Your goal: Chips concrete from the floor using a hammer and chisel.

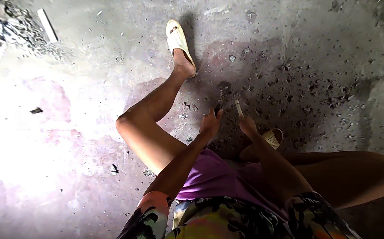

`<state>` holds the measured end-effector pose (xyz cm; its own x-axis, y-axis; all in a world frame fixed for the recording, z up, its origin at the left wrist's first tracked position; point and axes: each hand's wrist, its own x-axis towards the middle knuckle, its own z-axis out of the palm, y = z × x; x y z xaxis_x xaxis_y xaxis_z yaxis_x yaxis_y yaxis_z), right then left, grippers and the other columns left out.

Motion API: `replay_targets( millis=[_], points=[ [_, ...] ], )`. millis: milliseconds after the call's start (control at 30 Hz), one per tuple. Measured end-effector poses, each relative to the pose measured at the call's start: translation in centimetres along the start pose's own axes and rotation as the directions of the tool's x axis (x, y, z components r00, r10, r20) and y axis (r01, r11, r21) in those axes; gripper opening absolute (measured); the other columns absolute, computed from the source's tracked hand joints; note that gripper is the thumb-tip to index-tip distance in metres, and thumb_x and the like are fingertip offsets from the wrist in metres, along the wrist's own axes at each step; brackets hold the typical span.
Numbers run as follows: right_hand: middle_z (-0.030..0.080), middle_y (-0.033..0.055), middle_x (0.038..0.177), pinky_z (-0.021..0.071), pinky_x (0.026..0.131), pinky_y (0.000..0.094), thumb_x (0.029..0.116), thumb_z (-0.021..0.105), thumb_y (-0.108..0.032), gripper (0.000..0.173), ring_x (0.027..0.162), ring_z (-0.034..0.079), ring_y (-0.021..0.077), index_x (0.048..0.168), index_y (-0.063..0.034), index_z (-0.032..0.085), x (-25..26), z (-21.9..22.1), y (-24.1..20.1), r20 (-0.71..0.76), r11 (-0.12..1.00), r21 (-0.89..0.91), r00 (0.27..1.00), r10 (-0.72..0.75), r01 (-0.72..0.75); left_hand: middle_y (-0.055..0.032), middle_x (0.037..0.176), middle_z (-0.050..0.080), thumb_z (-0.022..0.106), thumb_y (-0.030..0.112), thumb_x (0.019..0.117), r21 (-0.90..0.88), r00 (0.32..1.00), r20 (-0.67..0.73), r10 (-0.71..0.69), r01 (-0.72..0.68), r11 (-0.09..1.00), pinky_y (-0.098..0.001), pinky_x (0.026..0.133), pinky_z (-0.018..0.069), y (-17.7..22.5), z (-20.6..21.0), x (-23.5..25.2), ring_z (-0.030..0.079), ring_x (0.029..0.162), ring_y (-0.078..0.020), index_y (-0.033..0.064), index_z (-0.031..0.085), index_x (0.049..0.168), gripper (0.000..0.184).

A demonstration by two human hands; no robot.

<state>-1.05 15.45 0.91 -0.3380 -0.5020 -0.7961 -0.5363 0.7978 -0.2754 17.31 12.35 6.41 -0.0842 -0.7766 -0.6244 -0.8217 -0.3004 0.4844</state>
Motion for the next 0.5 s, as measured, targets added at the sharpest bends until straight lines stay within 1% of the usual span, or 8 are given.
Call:
replay_targets(
  millis=[67,167,233,333,433,500],
  points=[
    [0.067,0.0261,0.122,0.0508,0.096,0.0608,0.1123,0.026,-0.051,0.066,0.118,0.065,0.0410,0.122,0.0022,0.065,-0.6,-0.1,-0.4,-0.003,1.000,-0.016,1.000,0.023,-0.023,-0.0234,0.097,0.069,0.033,0.057,0.1090,0.007,0.999,-0.018,0.047,-0.047,0.999,-0.0583,0.080,0.0565,0.8,-0.4,-0.6,0.071,0.093,-0.0406,0.0024,0.053,0.131,0.062],
    [0.068,0.0260,0.121,0.0508,0.095,0.0625,0.1121,0.026,-0.052,0.067,0.117,0.065,0.0412,0.122,0.0017,0.065,-1.1,0.1,-0.5,-0.013,1.000,-0.019,1.000,0.018,-0.018,-0.0201,0.088,0.068,0.036,0.055,0.1093,0.018,0.987,-0.065,0.146,-0.145,0.989,-0.0550,0.076,0.0572,2.5,-1.0,-1.5,0.071,0.086,-0.0383,0.0019,0.055,0.125,0.058],
    [0.068,0.0250,0.121,0.0513,0.094,0.0608,0.1124,0.024,-0.051,0.067,0.118,0.066,0.0399,0.118,0.0017,0.066,-1.6,-0.1,-1.0,0.000,0.998,-0.051,0.999,0.033,-0.033,-0.0194,0.087,0.068,0.037,0.054,0.1095,0.018,0.978,-0.068,0.196,-0.195,0.981,-0.0550,0.075,0.0572,3.6,-1.2,-1.8,0.071,0.084,-0.0377,0.0023,0.055,0.128,0.058],
    [0.068,0.0241,0.123,0.0517,0.095,0.0600,0.1126,0.024,-0.050,0.067,0.119,0.066,0.0385,0.117,0.0015,0.066,-1.8,-0.7,-1.6,0.013,0.994,-0.091,0.998,0.058,-0.056,-0.0176,0.086,0.068,0.037,0.054,0.1094,0.021,0.971,-0.062,0.233,-0.232,0.972,-0.0548,0.073,0.0570,4.1,-0.7,-1.3,0.071,0.082,-0.0367,0.0043,0.054,0.130,0.056],
    [0.068,0.0238,0.122,0.0518,0.094,0.0609,0.1124,0.024,-0.051,0.067,0.118,0.066,0.0387,0.117,0.0007,0.067,-1.4,-1.2,-1.8,0.022,0.993,-0.106,0.998,0.051,-0.049,-0.0197,0.088,0.069,0.036,0.056,0.1091,0.085,0.980,-0.022,0.197,-0.195,0.977,-0.0565,0.074,0.0573,3.3,0.6,-0.1,0.072,0.085,-0.0393,0.0047,0.054,0.131,0.058],
    [0.068,0.0229,0.122,0.0518,0.094,0.0608,0.1123,0.025,-0.051,0.066,0.119,0.066,0.0385,0.119,-0.0010,0.067,-1.5,-1.2,-1.7,0.034,0.991,-0.123,0.998,0.052,-0.047,-0.0221,0.098,0.071,0.033,0.058,0.1089,0.189,0.992,0.062,0.106,-0.116,0.975,-0.0592,0.080,0.0573,2.0,1.7,1.2,0.072,0.095,-0.0413,0.0061,0.051,0.137,0.062]
  ],
)
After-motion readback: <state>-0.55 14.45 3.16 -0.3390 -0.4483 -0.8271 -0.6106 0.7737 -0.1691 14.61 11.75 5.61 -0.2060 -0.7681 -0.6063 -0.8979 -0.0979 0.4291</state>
